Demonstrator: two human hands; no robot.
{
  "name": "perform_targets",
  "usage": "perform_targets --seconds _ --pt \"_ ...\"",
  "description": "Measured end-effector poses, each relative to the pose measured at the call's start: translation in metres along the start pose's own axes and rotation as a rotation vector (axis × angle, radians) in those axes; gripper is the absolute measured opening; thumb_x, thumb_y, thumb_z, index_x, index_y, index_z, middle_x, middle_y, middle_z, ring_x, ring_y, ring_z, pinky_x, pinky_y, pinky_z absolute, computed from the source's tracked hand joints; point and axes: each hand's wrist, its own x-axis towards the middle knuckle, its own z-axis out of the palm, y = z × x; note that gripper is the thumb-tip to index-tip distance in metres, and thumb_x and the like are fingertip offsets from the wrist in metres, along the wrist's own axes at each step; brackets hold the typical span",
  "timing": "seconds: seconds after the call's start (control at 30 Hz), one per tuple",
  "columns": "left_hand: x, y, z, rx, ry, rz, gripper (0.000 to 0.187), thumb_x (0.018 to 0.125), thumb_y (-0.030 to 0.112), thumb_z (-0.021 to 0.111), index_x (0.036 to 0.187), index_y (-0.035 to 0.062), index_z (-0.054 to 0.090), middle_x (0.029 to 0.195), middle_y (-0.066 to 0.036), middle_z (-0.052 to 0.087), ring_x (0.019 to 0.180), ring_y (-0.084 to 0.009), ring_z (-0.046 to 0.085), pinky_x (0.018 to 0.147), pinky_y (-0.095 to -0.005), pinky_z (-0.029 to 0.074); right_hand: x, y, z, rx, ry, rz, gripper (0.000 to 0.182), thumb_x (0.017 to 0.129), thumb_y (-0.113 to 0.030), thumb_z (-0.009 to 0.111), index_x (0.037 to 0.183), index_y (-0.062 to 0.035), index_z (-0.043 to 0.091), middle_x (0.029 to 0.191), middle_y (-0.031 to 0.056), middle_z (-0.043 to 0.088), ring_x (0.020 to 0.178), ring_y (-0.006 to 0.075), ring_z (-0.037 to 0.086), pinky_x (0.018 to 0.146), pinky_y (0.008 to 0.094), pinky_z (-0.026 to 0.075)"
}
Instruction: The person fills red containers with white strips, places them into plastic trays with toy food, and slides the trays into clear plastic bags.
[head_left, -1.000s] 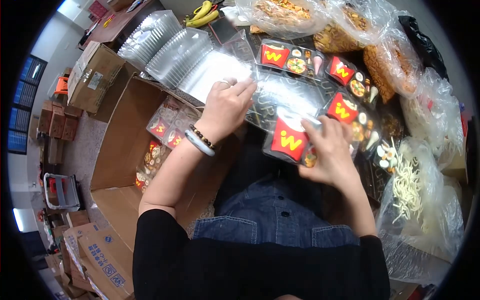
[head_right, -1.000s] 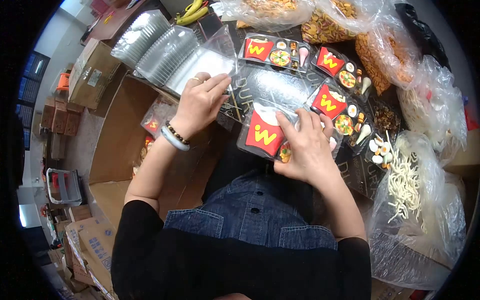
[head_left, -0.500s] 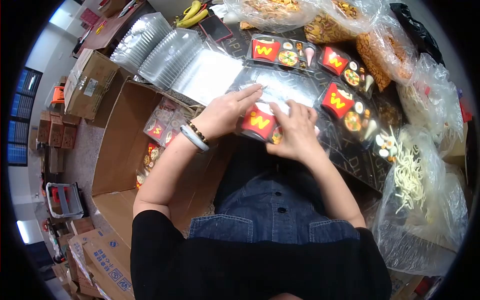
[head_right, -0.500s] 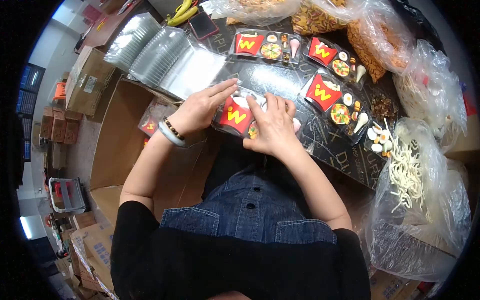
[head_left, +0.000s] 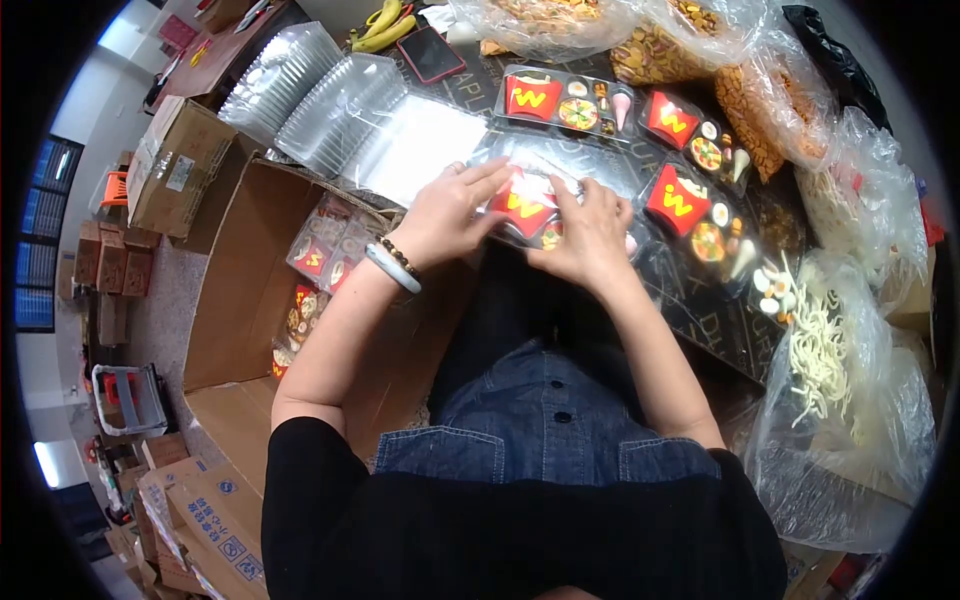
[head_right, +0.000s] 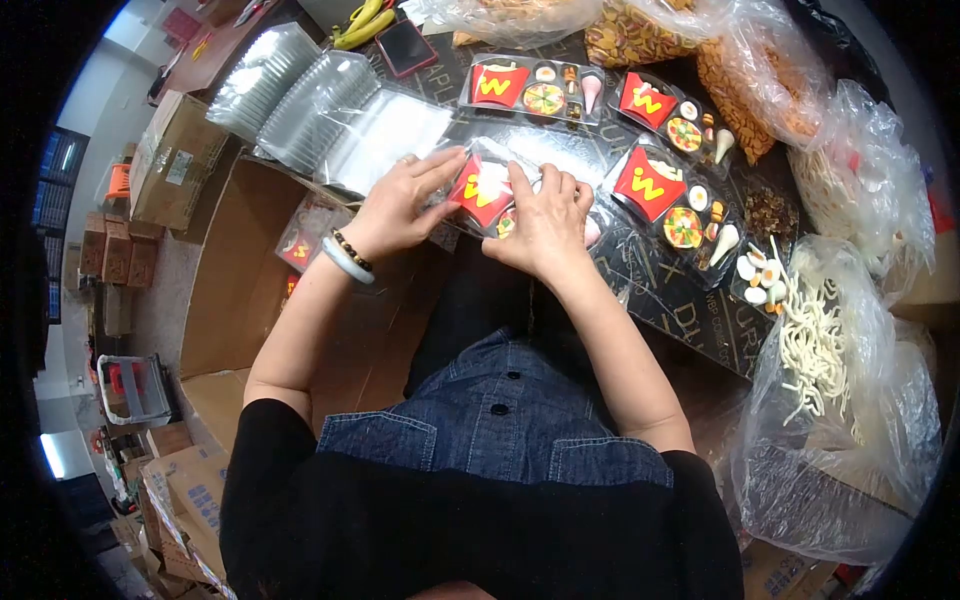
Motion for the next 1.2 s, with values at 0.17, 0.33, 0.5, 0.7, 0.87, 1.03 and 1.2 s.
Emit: perform_targets --seconds 0.17,0.33,0.5,0.7,0.87,1.03,1.2 --pt "-0.007 -0.027 0.005 0.124 0.190 -0.030 0.042 0.072 -0.004 0.056 0.113 0.0052 0.054 0.114 -0.012 0.057 0.094 -0.0305 0.057 0.079 -0.0344 0.048 -0.005 0.008 -0.003 0.017 0.021 -0.091 0.083 0.047 -0.035 0.072 0.123 -0.0099 0.046 0.114 0.0226 0.043 0.111 0.0364 0.037 0.097 0.0456 0.019" --pt "-0.004 -0.028 -0.002 0.213 0.157 0.030 0.046 0.071 -0.008 0.051 0.115 0.0023 0.052 0.119 -0.014 0.054 0.101 -0.0291 0.056 0.081 -0.0327 0.048 -0.011 0.012 -0.020 0.084 -0.030 -0.238 0.085 0.046 -0.034 0.072 0.124 -0.0116 0.045 0.117 0.0231 0.041 0.115 0.0367 0.036 0.099 0.0478 0.017" --pt "0.004 -0.013 -0.009 0.135 0.123 0.189 0.053 0.071 -0.005 0.050 0.123 0.0059 0.047 0.127 -0.011 0.048 0.095 -0.0272 0.058 0.077 -0.0331 0.050 -0.012 0.009 -0.026 0.106 -0.016 -0.359 0.086 0.045 -0.033 0.072 0.124 -0.0128 0.044 0.119 0.0227 0.040 0.117 0.0354 0.036 0.099 0.0487 0.018" --pt "0.000 -0.017 -0.001 0.081 -0.054 0.198 0.063 0.069 -0.006 0.049 0.130 0.0097 0.040 0.136 -0.007 0.038 0.098 -0.0274 0.057 0.079 -0.0336 0.050 -0.007 0.012 -0.007 0.112 -0.048 -0.212 0.086 0.047 -0.036 0.073 0.124 -0.0139 0.045 0.118 0.0220 0.041 0.117 0.0347 0.035 0.099 0.0485 0.017" --pt "0.002 -0.012 0.006 0.128 -0.194 0.157 0.069 0.065 -0.006 0.050 0.131 0.0096 0.039 0.138 -0.007 0.037 0.088 -0.0285 0.057 0.075 -0.0340 0.050 0.002 0.007 0.001 0.063 -0.017 -0.018 0.086 0.048 -0.038 0.073 0.125 -0.0118 0.044 0.118 0.0211 0.041 0.113 0.0341 0.036 0.096 0.0465 0.020" --pt "-0.002 -0.012 0.015 0.167 -0.260 0.052 0.081 0.058 -0.013 0.048 0.134 0.0117 0.035 0.138 -0.008 0.036 0.100 -0.0309 0.053 0.082 -0.0351 0.046 0.010 0.000 0.007 0.024 -0.014 0.058 0.086 0.049 -0.039 0.073 0.125 -0.0111 0.045 0.119 0.0207 0.041 0.113 0.0333 0.036 0.096 0.0467 0.020" --pt "-0.001 -0.010 0.008 0.109 -0.218 -0.096 0.077 0.062 -0.015 0.046 0.133 0.0157 0.039 0.140 -0.013 0.032 0.108 -0.0353 0.049 0.086 -0.0355 0.045 0.010 0.005 0.008 0.017 -0.017 0.027 0.088 0.050 -0.046 0.074 0.125 -0.0112 0.045 0.120 0.0214 0.040 0.114 0.0336 0.035 0.096 0.0501 0.019"
